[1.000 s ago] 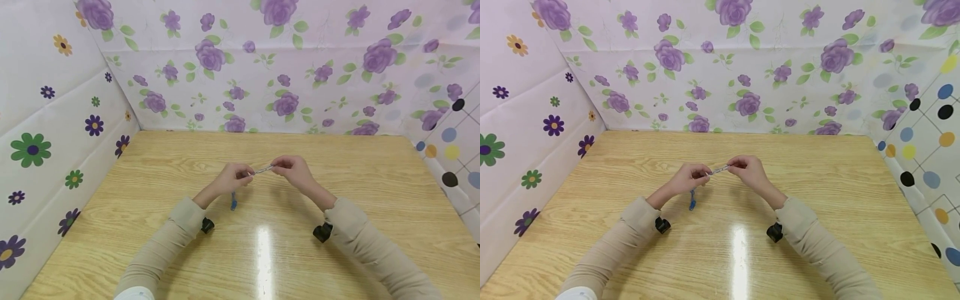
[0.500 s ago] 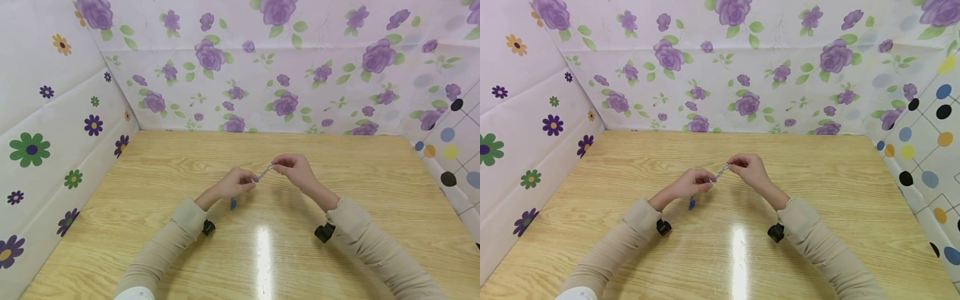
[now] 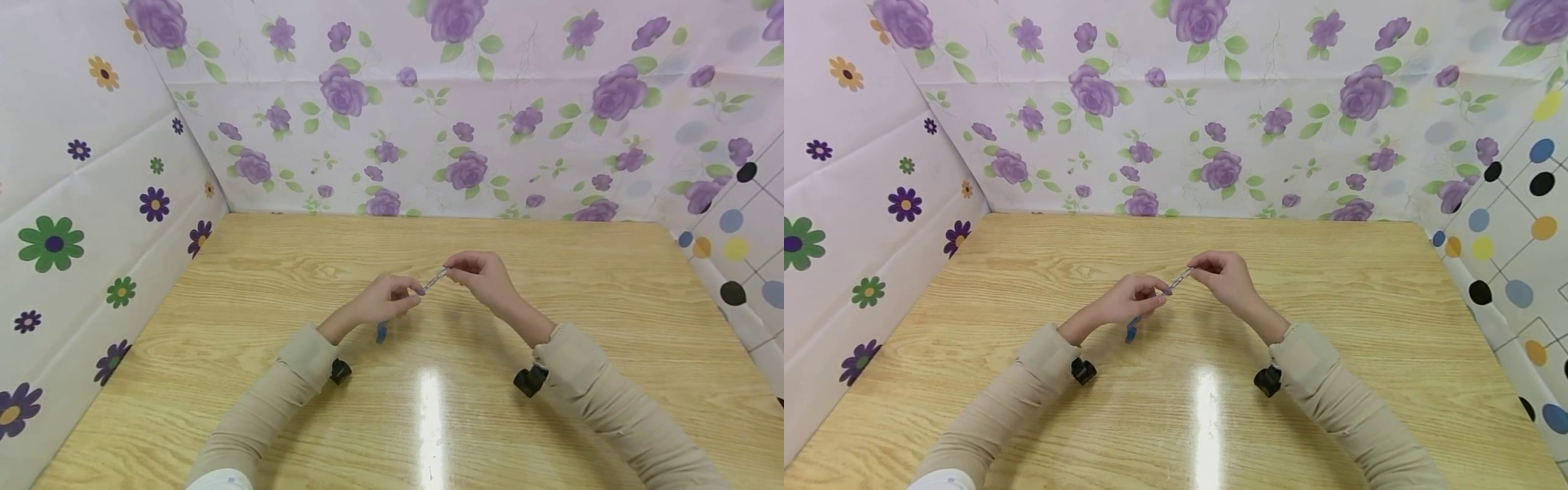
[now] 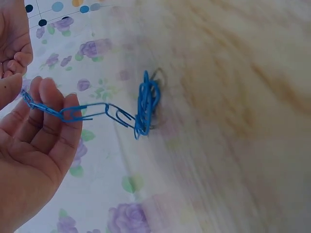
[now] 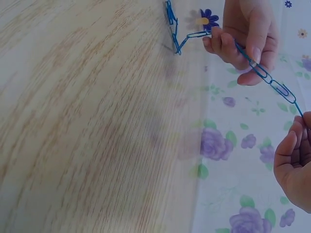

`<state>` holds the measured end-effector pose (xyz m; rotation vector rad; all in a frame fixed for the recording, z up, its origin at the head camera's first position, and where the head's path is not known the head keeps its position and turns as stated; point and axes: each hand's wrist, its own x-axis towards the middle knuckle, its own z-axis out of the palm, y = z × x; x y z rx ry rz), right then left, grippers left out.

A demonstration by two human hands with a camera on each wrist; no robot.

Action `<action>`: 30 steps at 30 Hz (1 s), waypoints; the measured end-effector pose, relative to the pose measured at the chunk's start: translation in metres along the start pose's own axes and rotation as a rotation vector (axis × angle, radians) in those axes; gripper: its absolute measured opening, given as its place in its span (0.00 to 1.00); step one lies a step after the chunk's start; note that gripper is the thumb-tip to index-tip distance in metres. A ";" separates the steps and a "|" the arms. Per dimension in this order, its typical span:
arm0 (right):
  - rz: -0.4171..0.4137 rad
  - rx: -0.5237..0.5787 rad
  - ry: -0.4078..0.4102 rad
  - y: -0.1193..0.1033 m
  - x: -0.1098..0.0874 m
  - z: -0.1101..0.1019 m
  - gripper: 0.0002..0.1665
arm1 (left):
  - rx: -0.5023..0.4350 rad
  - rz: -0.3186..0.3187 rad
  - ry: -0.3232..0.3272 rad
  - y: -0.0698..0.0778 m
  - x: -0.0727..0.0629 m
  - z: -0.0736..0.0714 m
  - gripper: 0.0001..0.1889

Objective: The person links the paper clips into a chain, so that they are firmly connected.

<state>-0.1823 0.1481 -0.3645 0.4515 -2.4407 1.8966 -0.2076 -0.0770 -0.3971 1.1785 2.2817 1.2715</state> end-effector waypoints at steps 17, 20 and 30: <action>0.045 0.007 0.008 0.009 -0.006 -0.007 0.09 | 0.268 -0.107 -0.062 0.003 -0.041 -0.010 0.09; 0.052 0.016 0.009 0.012 -0.008 -0.008 0.10 | 0.336 -0.154 -0.093 0.004 -0.050 -0.012 0.07; 0.045 0.017 0.035 0.013 -0.012 -0.020 0.11 | 0.412 -0.357 -0.155 -0.002 -0.055 -0.009 0.20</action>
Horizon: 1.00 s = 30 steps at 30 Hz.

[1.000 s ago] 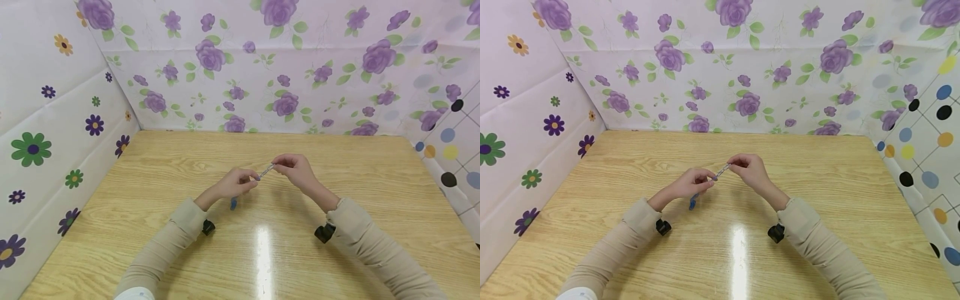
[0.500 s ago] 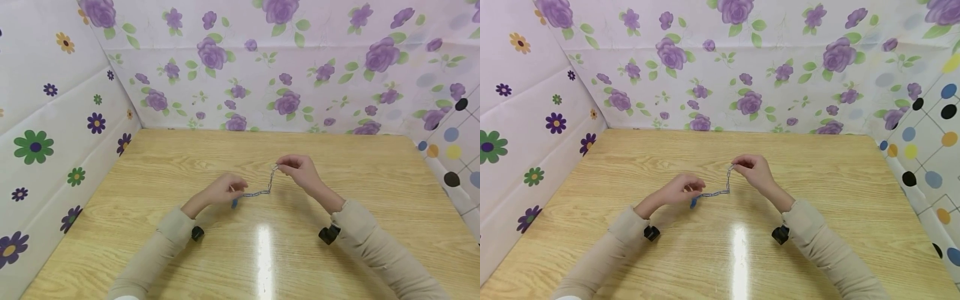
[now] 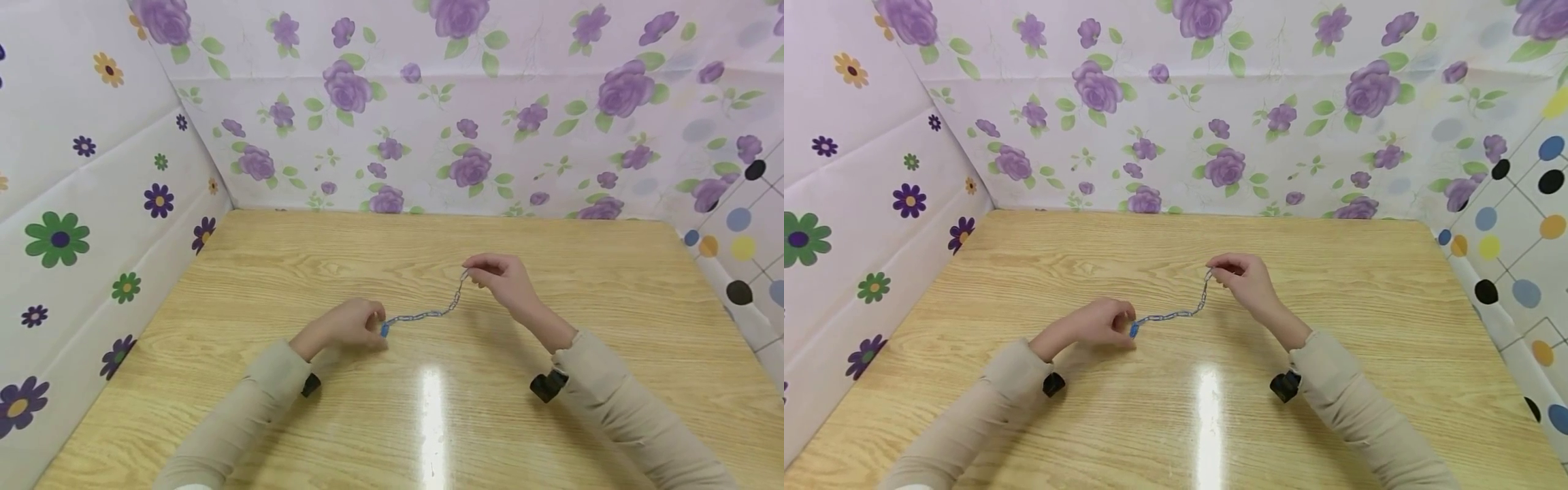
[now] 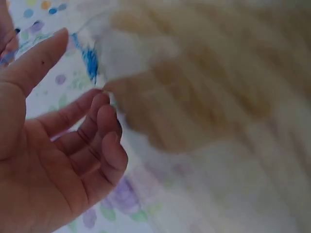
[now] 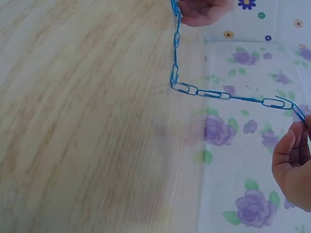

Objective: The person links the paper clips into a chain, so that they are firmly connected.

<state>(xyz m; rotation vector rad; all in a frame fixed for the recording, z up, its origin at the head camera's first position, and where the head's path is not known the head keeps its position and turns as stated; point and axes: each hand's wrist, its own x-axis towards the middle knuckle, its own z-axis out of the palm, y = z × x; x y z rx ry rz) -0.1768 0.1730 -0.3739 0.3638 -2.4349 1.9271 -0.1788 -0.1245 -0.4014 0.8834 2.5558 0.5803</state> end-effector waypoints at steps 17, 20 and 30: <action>-0.060 -0.004 0.125 0.001 -0.007 -0.046 0.13 | 0.095 0.011 0.028 0.006 0.011 0.007 0.06; -0.045 -0.013 0.123 0.002 -0.008 -0.048 0.14 | 0.107 0.089 0.041 0.010 0.017 0.007 0.08; -0.026 -0.012 0.124 0.004 -0.009 -0.047 0.14 | 0.191 0.181 -0.018 0.024 0.043 0.009 0.05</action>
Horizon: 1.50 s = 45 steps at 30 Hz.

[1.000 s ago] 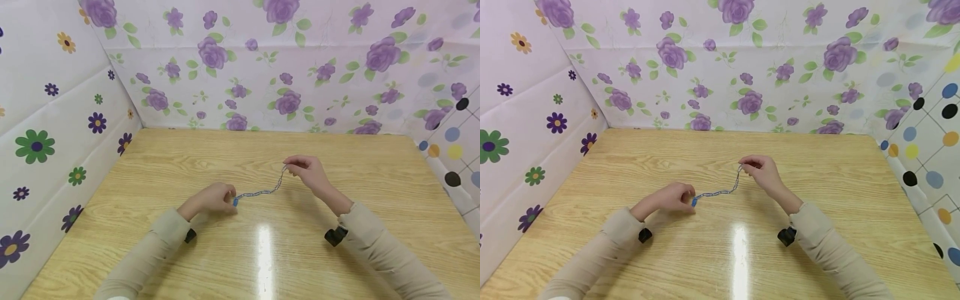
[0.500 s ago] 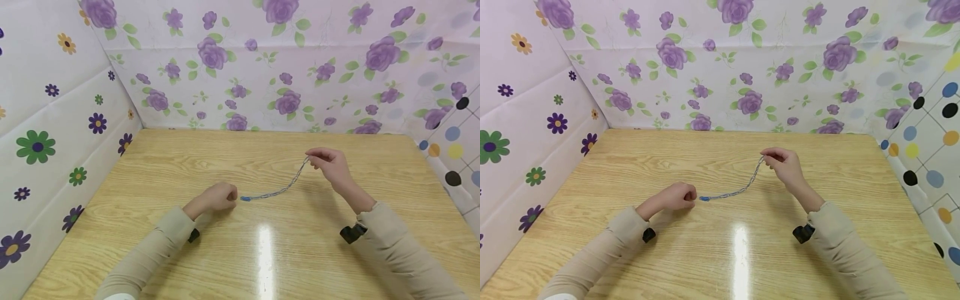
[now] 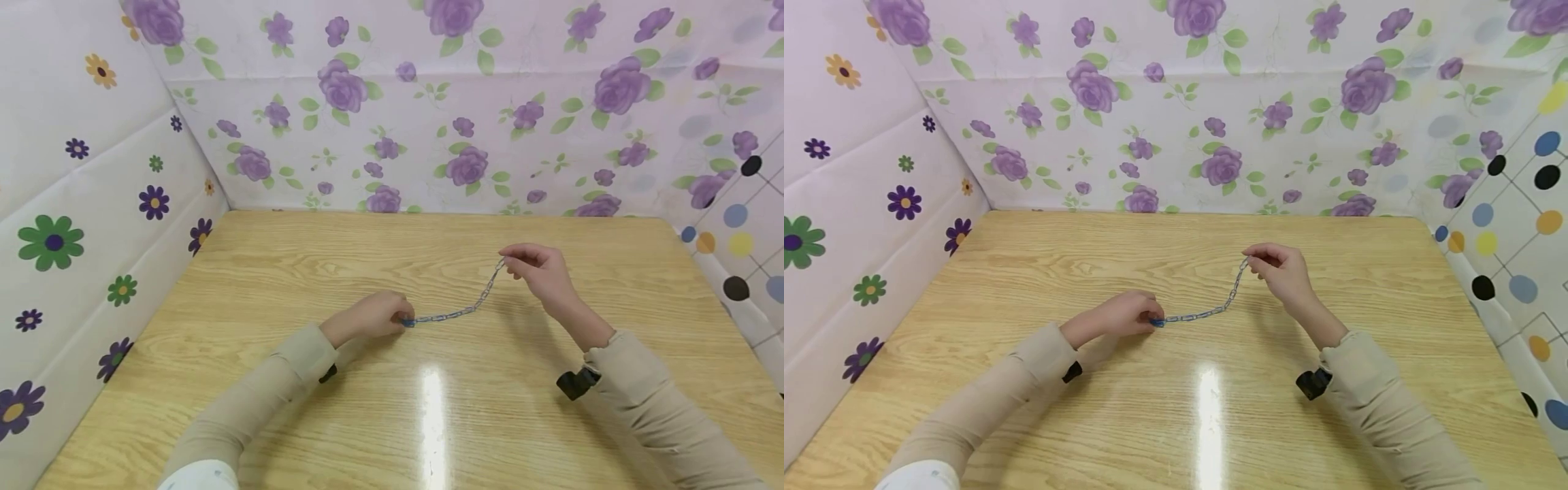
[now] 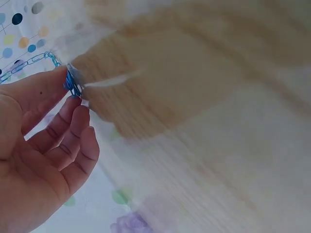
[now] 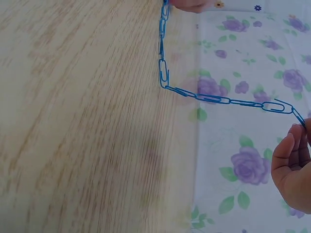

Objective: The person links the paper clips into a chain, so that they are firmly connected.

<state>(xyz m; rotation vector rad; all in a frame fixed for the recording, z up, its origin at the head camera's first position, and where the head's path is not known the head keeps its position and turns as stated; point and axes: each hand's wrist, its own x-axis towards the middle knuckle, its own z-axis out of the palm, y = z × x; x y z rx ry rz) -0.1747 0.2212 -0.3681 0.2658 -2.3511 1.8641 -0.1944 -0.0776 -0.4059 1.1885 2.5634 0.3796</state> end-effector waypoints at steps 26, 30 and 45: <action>0.052 0.038 0.002 0.001 -0.007 0.003 0.04 | -0.735 0.051 0.164 -0.003 -0.006 -0.012 0.12; 0.054 0.063 -0.004 0.002 -0.007 0.003 0.03 | -0.780 0.025 0.193 -0.001 -0.006 -0.012 0.11; 0.016 0.025 -0.012 0.000 -0.010 0.007 0.07 | -0.812 0.056 0.251 0.004 -0.003 -0.012 0.08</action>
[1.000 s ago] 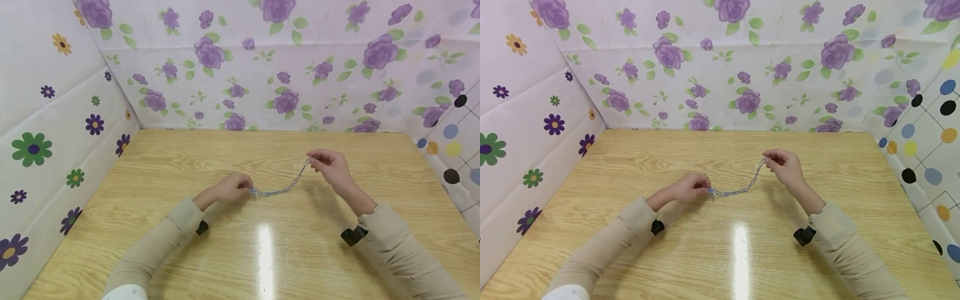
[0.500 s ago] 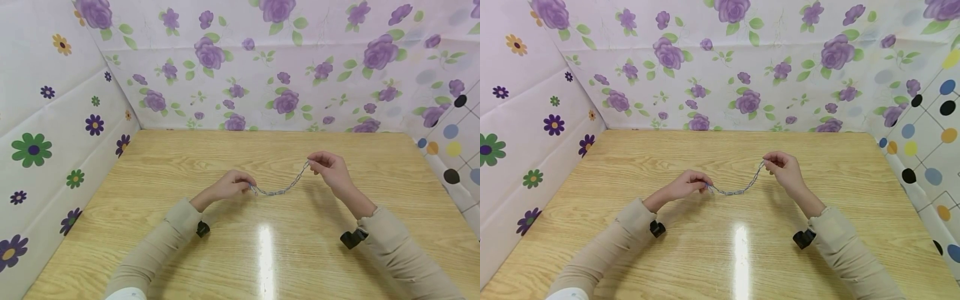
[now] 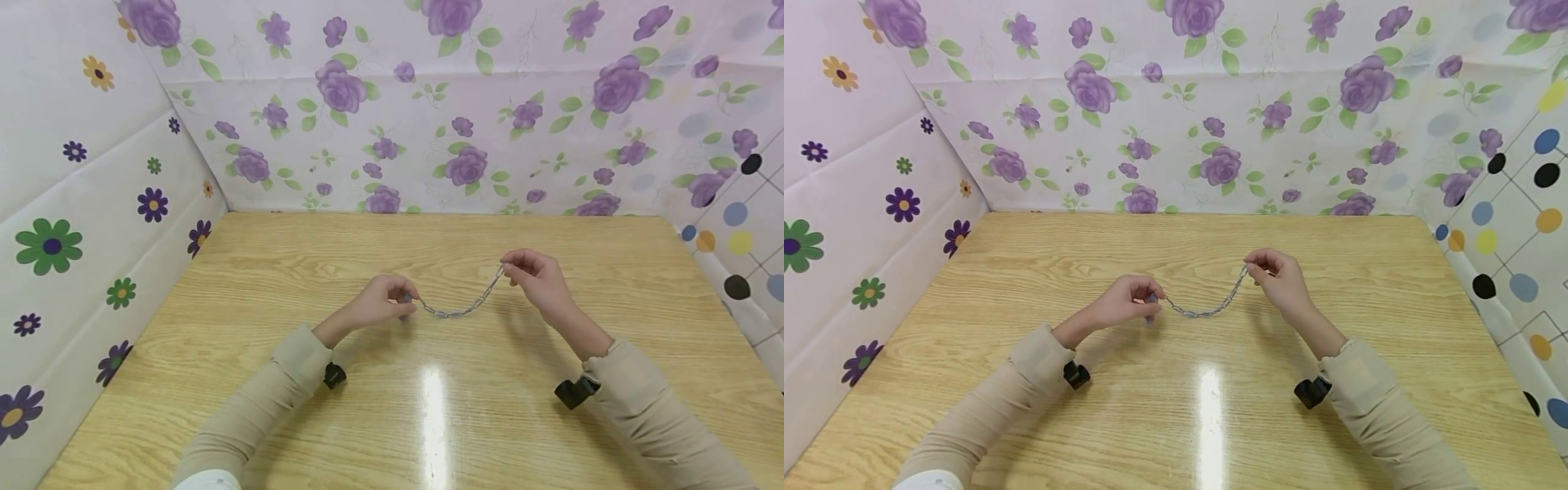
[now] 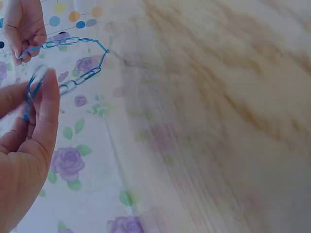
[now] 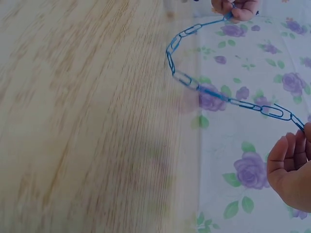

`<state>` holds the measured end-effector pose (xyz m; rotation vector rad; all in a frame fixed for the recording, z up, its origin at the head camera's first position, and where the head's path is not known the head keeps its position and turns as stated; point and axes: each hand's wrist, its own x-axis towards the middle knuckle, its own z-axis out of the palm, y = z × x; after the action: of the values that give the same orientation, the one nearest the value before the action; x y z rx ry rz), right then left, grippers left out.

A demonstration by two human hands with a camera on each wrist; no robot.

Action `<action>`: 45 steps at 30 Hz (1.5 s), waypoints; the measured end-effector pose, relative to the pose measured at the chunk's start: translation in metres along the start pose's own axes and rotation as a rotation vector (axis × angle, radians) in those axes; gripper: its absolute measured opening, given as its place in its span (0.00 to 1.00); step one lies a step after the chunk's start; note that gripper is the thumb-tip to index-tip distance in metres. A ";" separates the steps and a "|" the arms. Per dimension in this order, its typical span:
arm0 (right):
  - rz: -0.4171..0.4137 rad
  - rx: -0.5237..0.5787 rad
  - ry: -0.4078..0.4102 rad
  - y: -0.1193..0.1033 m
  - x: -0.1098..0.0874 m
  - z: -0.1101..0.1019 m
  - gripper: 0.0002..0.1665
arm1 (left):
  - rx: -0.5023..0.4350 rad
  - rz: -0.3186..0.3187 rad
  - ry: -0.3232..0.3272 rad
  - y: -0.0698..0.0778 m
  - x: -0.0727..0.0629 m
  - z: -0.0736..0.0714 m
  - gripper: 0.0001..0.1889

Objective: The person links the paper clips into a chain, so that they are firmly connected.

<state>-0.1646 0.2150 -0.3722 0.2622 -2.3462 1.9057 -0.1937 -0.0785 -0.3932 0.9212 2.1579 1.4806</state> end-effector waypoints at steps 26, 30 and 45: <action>-0.004 -0.025 -0.116 0.007 0.002 0.010 0.12 | -0.169 -0.004 -0.032 0.011 -0.001 0.006 0.11; -0.016 -0.078 -0.170 0.009 0.002 0.008 0.13 | -0.137 -0.002 -0.024 0.013 -0.001 0.007 0.09; 0.017 -0.080 -0.255 0.003 -0.003 0.014 0.10 | 0.040 0.066 0.039 0.027 0.000 0.010 0.09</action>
<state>-0.1623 0.2021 -0.3784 0.5070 -2.5844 1.8787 -0.1789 -0.0651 -0.3723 0.9945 2.2128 1.5032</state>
